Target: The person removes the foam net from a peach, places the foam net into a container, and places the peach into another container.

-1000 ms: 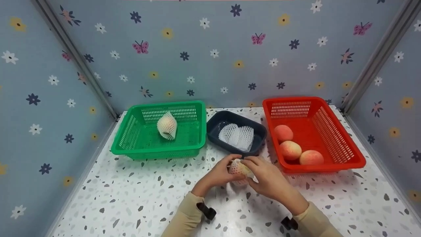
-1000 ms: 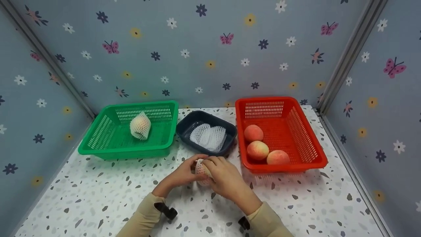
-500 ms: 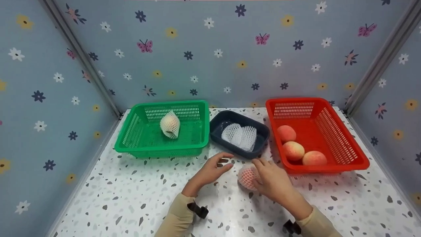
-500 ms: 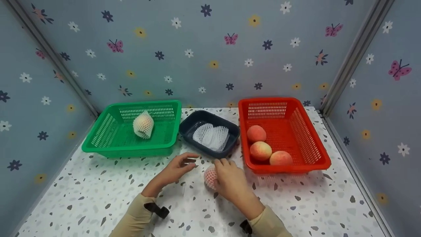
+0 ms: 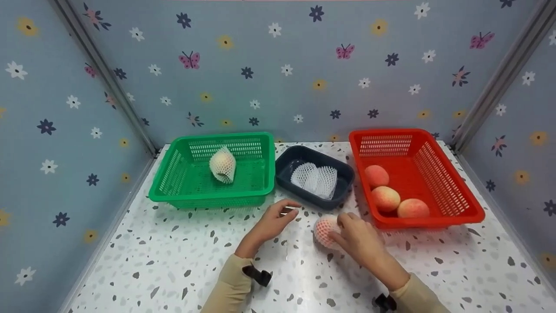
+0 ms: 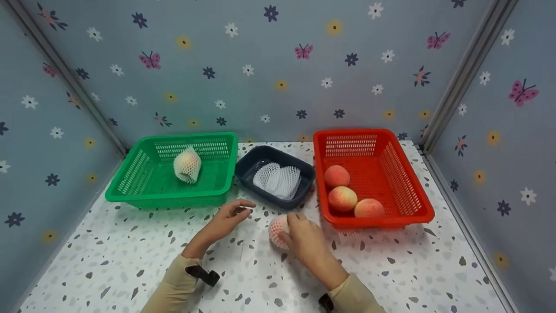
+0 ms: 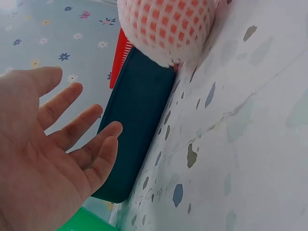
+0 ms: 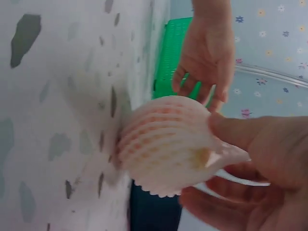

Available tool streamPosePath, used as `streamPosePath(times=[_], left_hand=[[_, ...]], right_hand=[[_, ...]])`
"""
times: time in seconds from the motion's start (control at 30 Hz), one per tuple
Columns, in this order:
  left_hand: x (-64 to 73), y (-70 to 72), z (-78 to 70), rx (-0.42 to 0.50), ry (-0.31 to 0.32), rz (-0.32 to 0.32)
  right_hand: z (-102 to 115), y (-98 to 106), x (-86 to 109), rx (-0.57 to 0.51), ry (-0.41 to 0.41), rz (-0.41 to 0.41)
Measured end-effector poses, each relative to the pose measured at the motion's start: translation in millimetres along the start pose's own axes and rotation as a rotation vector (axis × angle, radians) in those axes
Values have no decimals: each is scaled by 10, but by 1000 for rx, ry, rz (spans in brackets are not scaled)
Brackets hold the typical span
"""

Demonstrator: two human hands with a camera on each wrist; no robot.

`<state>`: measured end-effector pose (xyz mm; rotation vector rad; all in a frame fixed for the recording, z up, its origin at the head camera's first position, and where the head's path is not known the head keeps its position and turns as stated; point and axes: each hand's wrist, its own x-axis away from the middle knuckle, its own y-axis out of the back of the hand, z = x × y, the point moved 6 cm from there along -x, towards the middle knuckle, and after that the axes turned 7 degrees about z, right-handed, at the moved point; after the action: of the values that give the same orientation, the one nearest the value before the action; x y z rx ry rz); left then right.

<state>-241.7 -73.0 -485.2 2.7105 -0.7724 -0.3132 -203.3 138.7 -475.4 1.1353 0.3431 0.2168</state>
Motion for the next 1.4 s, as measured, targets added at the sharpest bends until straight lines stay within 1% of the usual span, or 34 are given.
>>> streamPosePath(times=[0.07, 0.13, 0.17, 0.27, 0.37, 0.43, 0.6, 0.67, 0.7, 0.77, 0.87, 0.93, 1.0, 1.1, 1.17, 1.23, 1.33, 1.4], left_hand=[[-11, -4, 0, -1, -1, 1], [-19, -10, 7, 4, -5, -1], [-32, -15, 42, 7, -3, -1], [-75, -26, 186, 6, 2, -1], [-124, -21, 332, -9, 0, -6], [-135, -6, 373, -16, -1, -14], [-146, 21, 394, -34, 2, -30], [-154, 22, 377, -69, -3, -31], [-157, 20, 369, -97, -1, -30], [-168, 16, 350, -180, 2, -33], [-185, 9, 319, -364, 14, -55], [-210, 11, 293, -496, 2, -89], [-236, 15, 258, -616, -25, -138], [-269, 19, 202, -755, -81, -214], [-280, 19, 168, -823, -109, -252], [-293, 19, 134, -874, -138, -276], [-332, 16, 88, -934, -156, -291], [-369, 8, 67, -965, -160, -289]], right_hand=[[28, -9, -42, 4, 66, -61], [52, -21, -70, -1, 134, -105], [64, -27, -78, -2, 163, -113], [85, -29, -97, -15, 206, -116], [107, -9, -122, -30, 231, -113], [123, 13, -142, -39, 237, -119], [143, 57, -197, -62, 229, -124], [149, 82, -218, -69, 233, -130], [153, 98, -226, -75, 237, -136], [159, 130, -236, -79, 250, -157], [169, 174, -246, -83, 274, -187], [171, 193, -254, -73, 283, -204], [175, 215, -262, -61, 289, -218], [175, 234, -269, -40, 294, -240], [177, 246, -269, -38, 297, -248], [175, 253, -269, -40, 297, -251], [175, 271, -274, -51, 304, -251], [178, 285, -276, -44, 320, -262]])
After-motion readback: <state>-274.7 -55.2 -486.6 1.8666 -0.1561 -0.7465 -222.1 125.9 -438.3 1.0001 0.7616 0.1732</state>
